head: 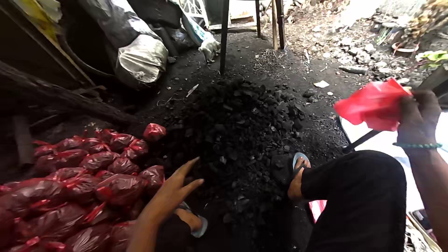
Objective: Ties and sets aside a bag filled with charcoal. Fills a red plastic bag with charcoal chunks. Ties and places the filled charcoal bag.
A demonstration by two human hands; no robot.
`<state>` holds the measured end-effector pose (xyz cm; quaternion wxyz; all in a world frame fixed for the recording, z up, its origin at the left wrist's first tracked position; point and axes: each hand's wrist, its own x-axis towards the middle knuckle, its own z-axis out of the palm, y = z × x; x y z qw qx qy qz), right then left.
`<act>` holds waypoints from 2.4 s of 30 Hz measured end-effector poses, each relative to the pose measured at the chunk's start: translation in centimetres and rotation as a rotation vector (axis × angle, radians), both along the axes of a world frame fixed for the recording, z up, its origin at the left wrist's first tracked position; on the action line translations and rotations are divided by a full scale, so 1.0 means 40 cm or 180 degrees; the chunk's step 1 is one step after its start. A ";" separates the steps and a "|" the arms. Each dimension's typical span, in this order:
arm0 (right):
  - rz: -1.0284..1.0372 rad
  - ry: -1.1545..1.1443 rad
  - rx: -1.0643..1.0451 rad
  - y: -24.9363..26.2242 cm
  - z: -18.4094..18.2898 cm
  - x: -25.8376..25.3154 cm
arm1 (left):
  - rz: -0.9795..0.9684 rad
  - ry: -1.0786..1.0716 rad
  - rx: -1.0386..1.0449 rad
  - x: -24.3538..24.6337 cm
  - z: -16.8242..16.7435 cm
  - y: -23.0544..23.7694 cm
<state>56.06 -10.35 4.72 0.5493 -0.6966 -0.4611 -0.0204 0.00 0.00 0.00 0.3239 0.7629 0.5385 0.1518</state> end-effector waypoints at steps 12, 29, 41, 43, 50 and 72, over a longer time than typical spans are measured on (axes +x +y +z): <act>0.3726 0.1227 -0.2128 0.222 -0.137 -0.685 | -0.0379 -0.0595 0.1401 0.260 -0.052 -0.035; 0.3553 0.2570 -0.1374 0.186 -0.260 -0.608 | 0.0854 -0.1056 -0.0862 0.237 -0.028 -0.014; 0.3281 0.0707 -0.2583 0.197 -0.242 -0.654 | -0.0133 0.0153 -0.1231 0.216 -0.046 0.017; 0.3415 0.0929 -0.2681 0.195 -0.279 -0.646 | -0.0131 0.0777 -0.1052 0.196 -0.079 0.046; 0.2410 0.3318 -0.2355 0.182 -0.333 -0.657 | 0.0697 0.0506 0.0297 0.224 -0.037 0.012; 0.2104 0.0619 -0.2818 0.280 -0.421 -0.606 | 0.1883 -0.3883 -0.1153 0.136 -0.003 0.020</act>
